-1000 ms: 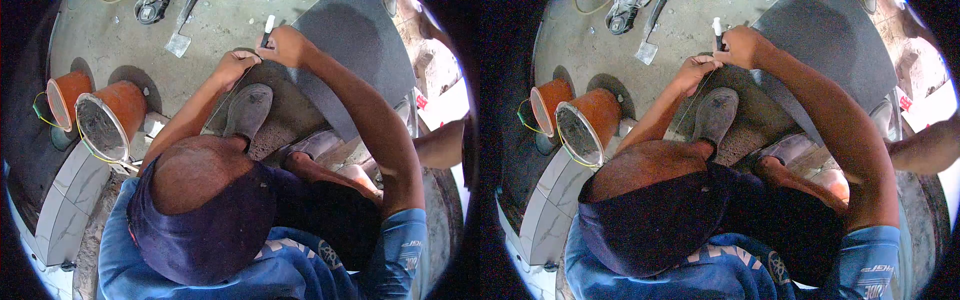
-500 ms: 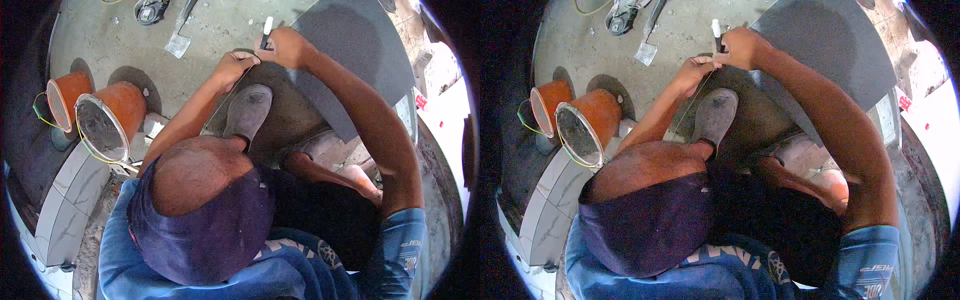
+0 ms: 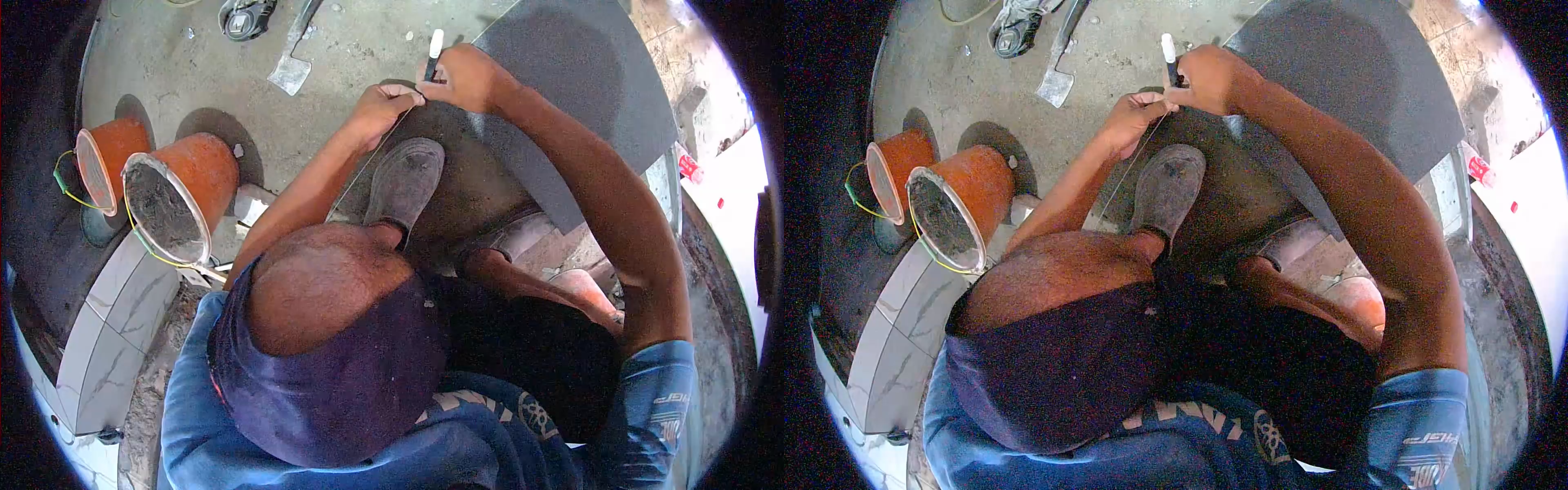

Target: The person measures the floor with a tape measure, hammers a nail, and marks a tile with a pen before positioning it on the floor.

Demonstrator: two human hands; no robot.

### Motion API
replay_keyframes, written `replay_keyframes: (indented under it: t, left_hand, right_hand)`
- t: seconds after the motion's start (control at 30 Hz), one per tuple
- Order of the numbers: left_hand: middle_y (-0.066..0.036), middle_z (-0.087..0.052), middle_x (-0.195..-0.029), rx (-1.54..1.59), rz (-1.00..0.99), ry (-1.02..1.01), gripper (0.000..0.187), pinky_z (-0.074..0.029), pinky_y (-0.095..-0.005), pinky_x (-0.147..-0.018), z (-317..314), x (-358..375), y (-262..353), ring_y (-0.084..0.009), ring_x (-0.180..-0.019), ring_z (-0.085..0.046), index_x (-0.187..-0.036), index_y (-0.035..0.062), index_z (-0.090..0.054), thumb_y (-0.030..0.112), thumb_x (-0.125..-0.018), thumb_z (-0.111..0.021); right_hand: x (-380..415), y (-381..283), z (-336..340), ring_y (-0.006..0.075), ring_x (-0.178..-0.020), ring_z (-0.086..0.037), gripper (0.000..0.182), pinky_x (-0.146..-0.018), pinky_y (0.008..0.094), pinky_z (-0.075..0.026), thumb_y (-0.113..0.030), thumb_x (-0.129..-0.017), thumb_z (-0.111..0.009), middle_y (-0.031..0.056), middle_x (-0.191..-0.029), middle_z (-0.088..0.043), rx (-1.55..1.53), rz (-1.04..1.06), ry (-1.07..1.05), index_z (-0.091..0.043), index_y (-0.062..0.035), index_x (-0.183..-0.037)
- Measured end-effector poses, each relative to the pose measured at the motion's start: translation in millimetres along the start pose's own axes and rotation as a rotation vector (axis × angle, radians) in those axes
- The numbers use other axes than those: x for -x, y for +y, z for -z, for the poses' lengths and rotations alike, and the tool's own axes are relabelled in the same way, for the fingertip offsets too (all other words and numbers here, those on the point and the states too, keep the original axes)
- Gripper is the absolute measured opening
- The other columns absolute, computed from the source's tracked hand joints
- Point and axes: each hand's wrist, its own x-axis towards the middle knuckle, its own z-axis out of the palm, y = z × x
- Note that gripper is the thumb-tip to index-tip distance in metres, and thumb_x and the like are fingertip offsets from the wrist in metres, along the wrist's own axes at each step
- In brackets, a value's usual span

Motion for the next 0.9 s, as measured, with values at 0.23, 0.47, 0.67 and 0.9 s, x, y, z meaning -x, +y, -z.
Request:
replay_keyframes:
  t: [0.23, 0.47, 0.67, 0.9]
  left_hand:
    - [-0.006, -0.066, -0.084, -0.026, 0.037, -0.012, 0.015, -0.046, -0.0249, -0.07, 2, 0, 1, -0.012, -0.074, -0.059, -0.089, -0.0012, -0.065, 0.013, -0.083, -0.063]
    - [-0.005, -0.065, -0.084, -0.014, 0.043, -0.025, 0.014, -0.045, -0.0244, -0.07, 2, 1, 3, -0.0113, -0.075, -0.058, -0.087, -0.0005, -0.065, 0.012, -0.083, -0.063]
    - [-0.004, -0.065, -0.084, -0.019, 0.028, -0.043, 0.013, -0.045, -0.0242, -0.071, 5, -1, -1, -0.0108, -0.076, -0.058, -0.087, 0.0005, -0.065, 0.013, -0.084, -0.062]
    - [-0.003, -0.064, -0.084, 0.006, 0.085, -0.038, 0.015, -0.044, -0.0239, -0.073, 8, 2, 0, -0.0106, -0.077, -0.057, -0.089, 0.0, -0.065, 0.014, -0.085, -0.06]
  right_hand:
    - [2, -1, 3, 0.037, -0.069, -0.058, 0.038, -0.064, 0.0439, -0.045, -0.039, -0.076, -0.064, 0.021, -0.069, -0.058, -0.028, -0.016, 0.002, -0.063, -0.0016, -0.083]
    - [1, 3, -2, 0.0368, -0.071, -0.058, 0.035, -0.066, 0.0432, -0.045, -0.037, -0.077, -0.064, 0.0199, -0.071, -0.059, -0.006, 0.042, 0.021, -0.063, -0.0031, -0.086]
    - [0, 5, -4, 0.0356, -0.079, -0.058, 0.03, -0.069, 0.0416, -0.046, -0.032, -0.077, -0.064, 0.0195, -0.079, -0.061, -0.103, -0.032, 0.028, -0.064, -0.0042, -0.088]
    - [52, -19, 65, 0.023, -0.082, -0.062, 0.032, -0.072, 0.0356, -0.047, -0.033, -0.079, -0.066, 0.0128, -0.087, -0.065, -0.189, -0.242, 0.14, -0.064, -0.0037, -0.092]
